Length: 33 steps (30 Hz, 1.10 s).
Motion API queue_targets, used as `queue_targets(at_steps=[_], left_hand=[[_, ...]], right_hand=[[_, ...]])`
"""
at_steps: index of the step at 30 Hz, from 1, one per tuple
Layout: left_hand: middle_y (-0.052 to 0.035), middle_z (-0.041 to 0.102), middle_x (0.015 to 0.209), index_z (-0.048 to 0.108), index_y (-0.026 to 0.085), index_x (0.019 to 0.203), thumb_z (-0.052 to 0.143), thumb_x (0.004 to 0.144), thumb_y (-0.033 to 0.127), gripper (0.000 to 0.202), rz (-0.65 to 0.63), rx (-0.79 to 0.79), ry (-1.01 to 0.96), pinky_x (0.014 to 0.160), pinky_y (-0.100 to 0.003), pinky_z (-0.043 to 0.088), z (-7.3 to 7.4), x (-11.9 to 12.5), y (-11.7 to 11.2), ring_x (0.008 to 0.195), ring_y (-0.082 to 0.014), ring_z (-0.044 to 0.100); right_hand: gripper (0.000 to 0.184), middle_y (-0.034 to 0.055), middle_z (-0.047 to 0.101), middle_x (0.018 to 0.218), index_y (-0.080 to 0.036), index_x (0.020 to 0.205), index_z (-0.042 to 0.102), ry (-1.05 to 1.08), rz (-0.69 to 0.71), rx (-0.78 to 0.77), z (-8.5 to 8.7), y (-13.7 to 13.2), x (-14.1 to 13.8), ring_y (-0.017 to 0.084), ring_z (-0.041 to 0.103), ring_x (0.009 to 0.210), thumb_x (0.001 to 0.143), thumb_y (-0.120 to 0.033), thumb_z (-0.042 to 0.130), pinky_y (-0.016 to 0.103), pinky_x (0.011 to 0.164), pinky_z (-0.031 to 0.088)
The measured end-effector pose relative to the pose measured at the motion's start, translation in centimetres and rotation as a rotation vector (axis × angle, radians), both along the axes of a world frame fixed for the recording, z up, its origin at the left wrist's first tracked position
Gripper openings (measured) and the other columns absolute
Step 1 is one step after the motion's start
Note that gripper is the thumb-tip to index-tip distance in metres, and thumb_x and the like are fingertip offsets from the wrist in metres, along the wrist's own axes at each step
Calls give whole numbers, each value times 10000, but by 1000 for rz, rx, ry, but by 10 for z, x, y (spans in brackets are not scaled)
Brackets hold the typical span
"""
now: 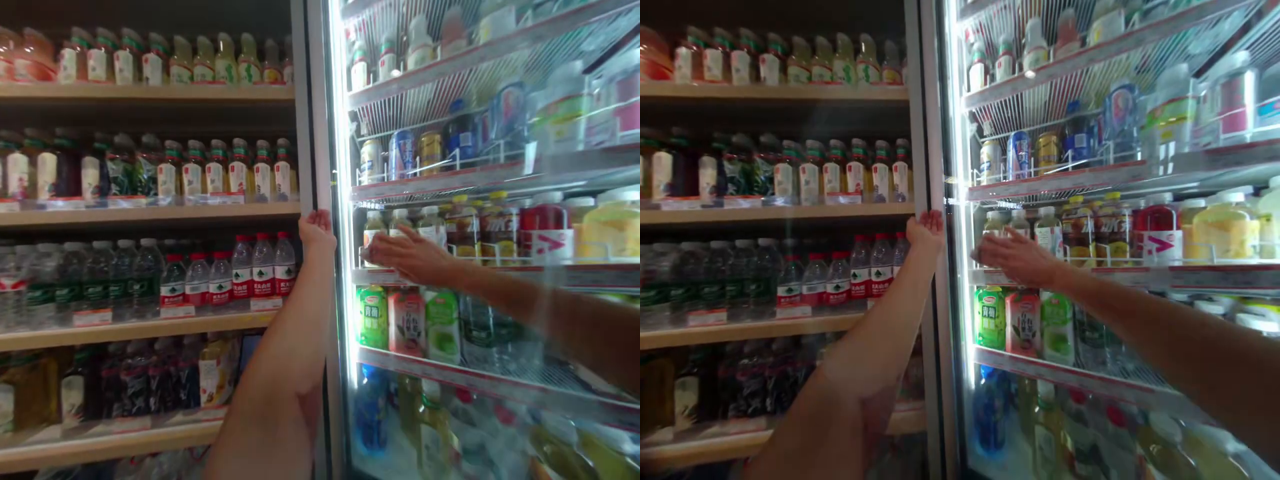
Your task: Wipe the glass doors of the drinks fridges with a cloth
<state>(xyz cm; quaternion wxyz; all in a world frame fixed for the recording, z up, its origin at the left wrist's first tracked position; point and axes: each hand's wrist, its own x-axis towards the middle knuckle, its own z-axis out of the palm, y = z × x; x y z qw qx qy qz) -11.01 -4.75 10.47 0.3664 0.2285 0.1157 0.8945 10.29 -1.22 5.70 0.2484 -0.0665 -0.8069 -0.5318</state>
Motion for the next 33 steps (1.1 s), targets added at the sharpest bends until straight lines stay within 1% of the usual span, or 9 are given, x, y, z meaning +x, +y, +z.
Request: queue_targets(at_steps=[4, 10, 13, 16, 18, 21, 27, 31, 33], left_hand=[[-47, 601, 830, 429, 195, 708, 187, 886, 270, 310, 109, 2, 23, 738, -182, 496, -2, 3, 8, 857, -79, 642], [-44, 634, 886, 519, 193, 731, 285, 859, 267, 277, 309, 1, 222, 856, -257, 489, -7, 13, 19, 983, -122, 621], [-28, 629, 1085, 594, 203, 784, 449, 813, 243, 153, 433, 63, 394, 1034, -282, 364, -21, 27, 24, 1168, -139, 514], [-42, 501, 1336, 620, 212, 946, 496, 808, 285, 200, 778, 92, 792, 1133, -347, 208, -45, 37, 30, 1320, -178, 348], [-73, 400, 1427, 575, 200, 1112, 466, 828, 352, 340, 1004, 84, 1058, 1144, -408, 162, -60, 38, 34, 1372, -215, 252], [-109, 311, 1476, 474, 169, 1270, 411, 845, 385, 480, 1138, 59, 1267, 1139, -442, 155, -73, 32, 37, 1399, -237, 175], [-138, 255, 1495, 398, 161, 1339, 360, 861, 395, 534, 1255, -70, 1358, 1119, -495, 179, -74, 36, 35, 1405, -263, 141], [-205, 206, 1495, 351, 93, 1367, 355, 871, 422, 595, 1290, -185, 1390, 1100, -562, 147, -78, 53, 31, 1402, -319, 111], [-211, 185, 1499, 327, 87, 1381, 345, 874, 439, 617, 1301, -201, 1399, 1103, -562, 128, -81, 58, 31, 1404, -320, 98]], right_hand=[[613, 56, 392, 1439, -241, 1392, 321, 412, -80, -39, -2, -1, 6, 261, 269, 1357, 812, -160, 505, 536, 1100, 142], [628, -4, 443, 1405, -261, 1388, 323, 35, 16, -56, -41, 1, 7, 193, 292, 1347, 797, -148, 506, 432, 1127, 150], [636, 17, 393, 1440, -278, 1421, 264, 373, -23, -93, -26, 6, 23, 220, 253, 1368, 829, -162, 464, 489, 1126, 93], [650, 55, 318, 1481, -254, 1441, 230, 683, -70, -103, -15, 5, 35, 276, 205, 1381, 835, -191, 457, 541, 1109, 89], [659, 39, 333, 1474, -263, 1441, 230, 526, -70, -85, -21, 2, 38, 261, 208, 1382, 829, -176, 458, 511, 1116, 120], [640, -2, 394, 1440, -298, 1423, 266, 168, -78, -70, -23, 2, 42, 211, 252, 1368, 827, -162, 458, 463, 1128, 149], [625, 55, 350, 1463, -267, 1429, 275, 766, -128, -89, 20, -2, 49, 283, 236, 1371, 831, -171, 427, 560, 1080, 186], [661, 1, 309, 1486, -283, 1441, 241, 302, -217, -76, -1, -5, 67, 229, 171, 1397, 824, -190, 459, 480, 1119, 181], [640, -5, 317, 1483, -296, 1440, 231, 276, -237, -41, -6, -4, 90, 211, 187, 1394, 842, -189, 432, 483, 1120, 181]])
